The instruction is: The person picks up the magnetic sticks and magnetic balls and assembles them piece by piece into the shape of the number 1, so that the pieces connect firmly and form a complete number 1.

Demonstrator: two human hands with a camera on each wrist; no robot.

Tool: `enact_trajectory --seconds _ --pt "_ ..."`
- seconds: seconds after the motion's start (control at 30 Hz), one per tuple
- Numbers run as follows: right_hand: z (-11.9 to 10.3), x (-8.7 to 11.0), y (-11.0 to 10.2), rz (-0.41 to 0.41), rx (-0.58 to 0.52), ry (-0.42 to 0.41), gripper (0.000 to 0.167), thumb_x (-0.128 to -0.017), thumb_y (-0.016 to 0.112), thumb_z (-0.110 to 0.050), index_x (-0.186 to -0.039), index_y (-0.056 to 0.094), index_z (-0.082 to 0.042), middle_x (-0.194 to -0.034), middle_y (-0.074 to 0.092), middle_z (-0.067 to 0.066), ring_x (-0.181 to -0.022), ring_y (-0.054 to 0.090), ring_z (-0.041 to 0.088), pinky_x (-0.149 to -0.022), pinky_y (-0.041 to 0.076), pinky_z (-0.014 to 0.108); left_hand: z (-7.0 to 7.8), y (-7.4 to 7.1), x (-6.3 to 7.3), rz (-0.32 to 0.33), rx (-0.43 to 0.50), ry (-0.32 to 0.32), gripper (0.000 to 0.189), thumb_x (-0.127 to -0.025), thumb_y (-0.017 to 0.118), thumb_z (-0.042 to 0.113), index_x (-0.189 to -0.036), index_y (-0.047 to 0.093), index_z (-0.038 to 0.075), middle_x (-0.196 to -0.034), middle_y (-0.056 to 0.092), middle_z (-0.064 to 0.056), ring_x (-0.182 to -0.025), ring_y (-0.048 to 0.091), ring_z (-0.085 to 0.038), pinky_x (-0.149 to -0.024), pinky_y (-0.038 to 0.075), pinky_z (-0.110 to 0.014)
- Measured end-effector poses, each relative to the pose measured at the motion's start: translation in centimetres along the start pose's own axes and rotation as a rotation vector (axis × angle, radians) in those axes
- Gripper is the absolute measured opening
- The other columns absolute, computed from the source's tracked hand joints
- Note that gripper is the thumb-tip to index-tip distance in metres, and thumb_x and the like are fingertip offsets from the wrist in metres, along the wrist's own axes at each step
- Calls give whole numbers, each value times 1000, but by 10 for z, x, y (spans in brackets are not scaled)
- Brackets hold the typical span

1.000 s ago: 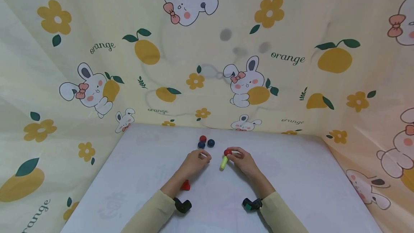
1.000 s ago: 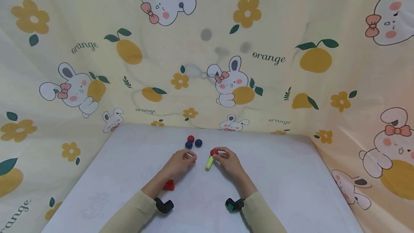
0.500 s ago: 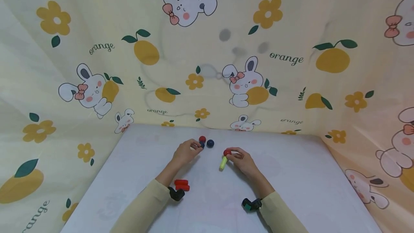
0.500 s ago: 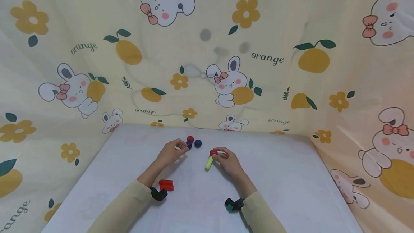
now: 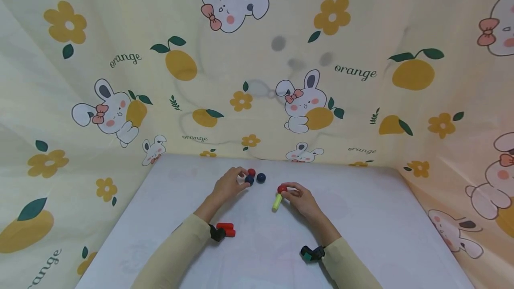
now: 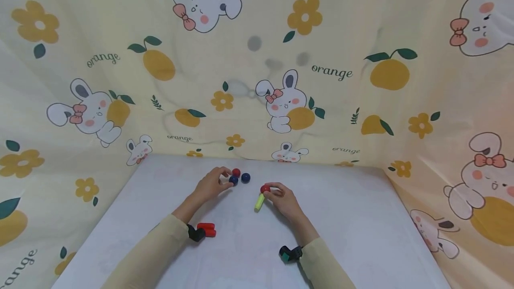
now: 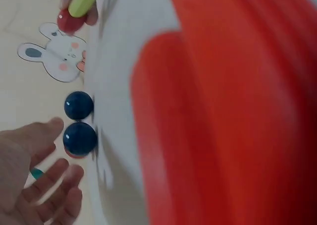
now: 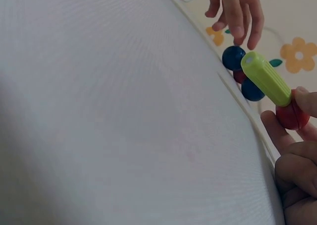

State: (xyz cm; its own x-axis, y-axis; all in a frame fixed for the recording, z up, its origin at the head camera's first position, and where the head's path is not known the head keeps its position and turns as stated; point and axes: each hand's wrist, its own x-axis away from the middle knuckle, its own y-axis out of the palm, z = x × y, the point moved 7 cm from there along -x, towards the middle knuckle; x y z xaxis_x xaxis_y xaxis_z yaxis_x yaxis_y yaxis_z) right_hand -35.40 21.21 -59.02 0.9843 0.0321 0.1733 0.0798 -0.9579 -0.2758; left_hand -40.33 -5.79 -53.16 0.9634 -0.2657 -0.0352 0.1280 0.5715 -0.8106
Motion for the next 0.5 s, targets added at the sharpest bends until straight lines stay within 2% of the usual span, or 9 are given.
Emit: enact_trajectory --seconds 0.2,0.5 --pt "1 -1 1 -11 -11 -7 41 -101 78 -34 -138 69 -20 -120 79 6 -100 57 23 -80 42 35 0 2 -4 -34 -68 52 43 -95 85 27 -132 64 21 -126 66 -9 -98 63 -19 -86 58 -39" --pt "-1 0 -1 -4 -18 -10 40 -101 77 -32 -138 69 -18 -123 78 8 -105 61 25 -81 44 35 2 7 -8 -52 -91 59 44 -96 84 27 -135 65 23 -128 65 -9 -101 65 -21 -90 58 -40"
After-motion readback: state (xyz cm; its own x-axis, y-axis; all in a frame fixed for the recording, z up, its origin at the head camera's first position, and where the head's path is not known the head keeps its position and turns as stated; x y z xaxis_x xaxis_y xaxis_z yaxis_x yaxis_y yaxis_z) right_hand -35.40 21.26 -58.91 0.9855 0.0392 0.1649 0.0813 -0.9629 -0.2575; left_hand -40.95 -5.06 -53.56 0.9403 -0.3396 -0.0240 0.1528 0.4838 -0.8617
